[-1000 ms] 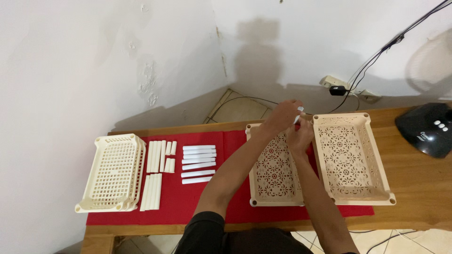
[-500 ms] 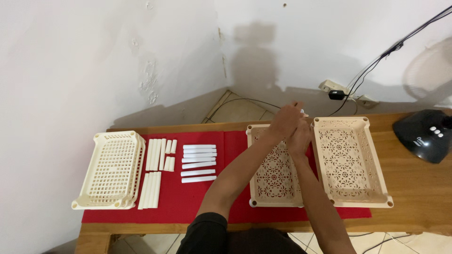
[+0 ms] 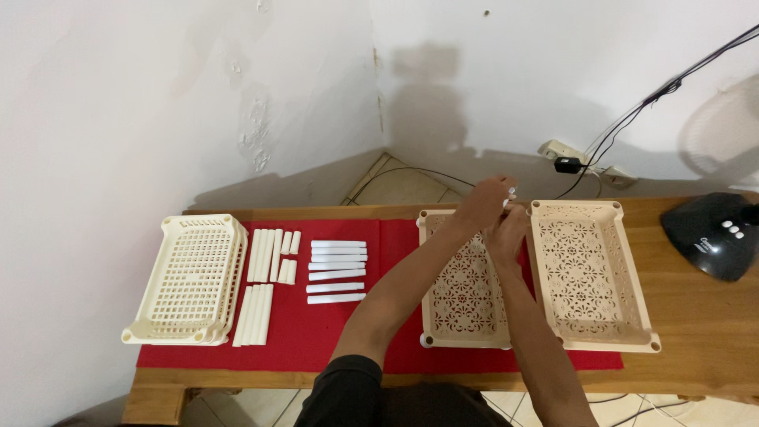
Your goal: The person assembles beige plastic trays by inserting white cylindrical rods into corner holes and attaching circular caps. They handle multiple trays and rods, stacking the assembled trays on the right side of the table.
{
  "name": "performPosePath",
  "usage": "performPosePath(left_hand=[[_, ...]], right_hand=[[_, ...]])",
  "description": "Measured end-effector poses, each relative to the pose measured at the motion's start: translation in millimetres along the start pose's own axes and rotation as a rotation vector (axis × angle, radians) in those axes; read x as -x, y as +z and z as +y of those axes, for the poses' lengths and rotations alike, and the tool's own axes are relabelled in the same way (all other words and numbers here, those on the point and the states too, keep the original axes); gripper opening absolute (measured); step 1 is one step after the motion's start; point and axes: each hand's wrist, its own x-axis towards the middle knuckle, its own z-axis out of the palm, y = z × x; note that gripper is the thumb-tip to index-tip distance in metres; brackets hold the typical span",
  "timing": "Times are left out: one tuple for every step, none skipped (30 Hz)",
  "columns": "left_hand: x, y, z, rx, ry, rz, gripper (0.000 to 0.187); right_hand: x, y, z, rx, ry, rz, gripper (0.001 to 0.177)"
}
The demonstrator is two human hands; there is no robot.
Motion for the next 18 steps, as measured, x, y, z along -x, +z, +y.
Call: performPosePath(left_hand=[[0.3, 0.9, -2.1, -0.005, 0.007, 0.007, 0.013], [1.9, 2.2, -3.7, -0.010, 0.013, 0.014, 0.014], [3.3, 4.1, -4.7, -0.013, 0.018, 0.021, 0.014], [2.0, 6.4, -4.4, -0.010, -0.009, 0.000, 0.017], [-0.6, 8.1, -2.4, -0.007, -0.036, -0.020, 0.020], [-1.7, 8.9, -2.6, -0.003, -0.063, -0.041, 0.024], [-0.2, 8.0, -4.4, -0.084, 0.052, 0.033, 0.019], [2.3, 6.2, -5.8, -0.165, 0.166, 0.108, 0.014], [5.6, 4.7, -5.8, -0.244, 0.278, 0.182, 0.010], [6.8, 3.0, -3.8, -0.136, 0.153, 0.154, 0.014], [5.8, -0.3, -1.6, -0.030, 0.031, 0.125, 0.020], [5.9, -5.3, -0.2, 0.076, -0.091, 0.097, 0.027], [9.0, -11.9, -0.7, 0.111, -0.083, 0.118, 0.028], [13.4, -19.8, -2.4, 0.146, -0.076, 0.139, 0.029], [17.7, -29.1, -5.3, 0.181, -0.068, 0.162, 0.030], [23.3, -39.8, -10.0, 0.198, -0.095, 0.124, 0.029], [31.1, -52.1, -17.0, 0.216, -0.122, 0.087, 0.029], [40.8, -64.5, -24.2, 0.233, -0.150, 0.049, 0.030]], right_hand=[[-0.7, 1.6, -2.0, -0.049, 0.012, -0.005, 0.028], [-0.8, 1.6, -4.1, 0.005, 0.019, -0.010, 0.028], [0.6, -1.0, -5.4, 0.059, 0.025, -0.016, 0.028], [1.6, -2.9, -6.9, 0.113, 0.032, -0.023, 0.028], [1.2, -4.2, -8.6, 0.113, 0.041, -0.051, 0.027], [0.3, -5.6, -9.9, 0.112, 0.050, -0.079, 0.025], [-0.6, -6.6, -10.9, 0.111, 0.059, -0.108, 0.023], [-1.1, -7.3, -11.6, 0.134, 0.017, -0.090, 0.023], [0.2, -8.8, -12.0, 0.157, -0.023, -0.074, 0.024], [1.1, -9.6, -12.2, 0.181, -0.064, -0.058, 0.024], [0.5, -9.2, -12.5, 0.191, -0.040, -0.070, 0.026], [0.0, -8.9, -12.6, 0.201, -0.015, -0.082, 0.030], [0.9, -8.8, -12.8, 0.211, 0.007, -0.098, 0.034], [2.5, -9.0, -13.3, 0.204, 0.002, -0.076, 0.034], [2.8, -9.6, -13.9, 0.195, -0.004, -0.053, 0.034], [2.8, -10.6, -15.1, 0.186, -0.011, -0.031, 0.034], [3.1, -11.8, -17.3, 0.207, -0.041, -0.041, 0.031], [3.3, -13.8, -20.4, 0.229, -0.073, -0.052, 0.028]])
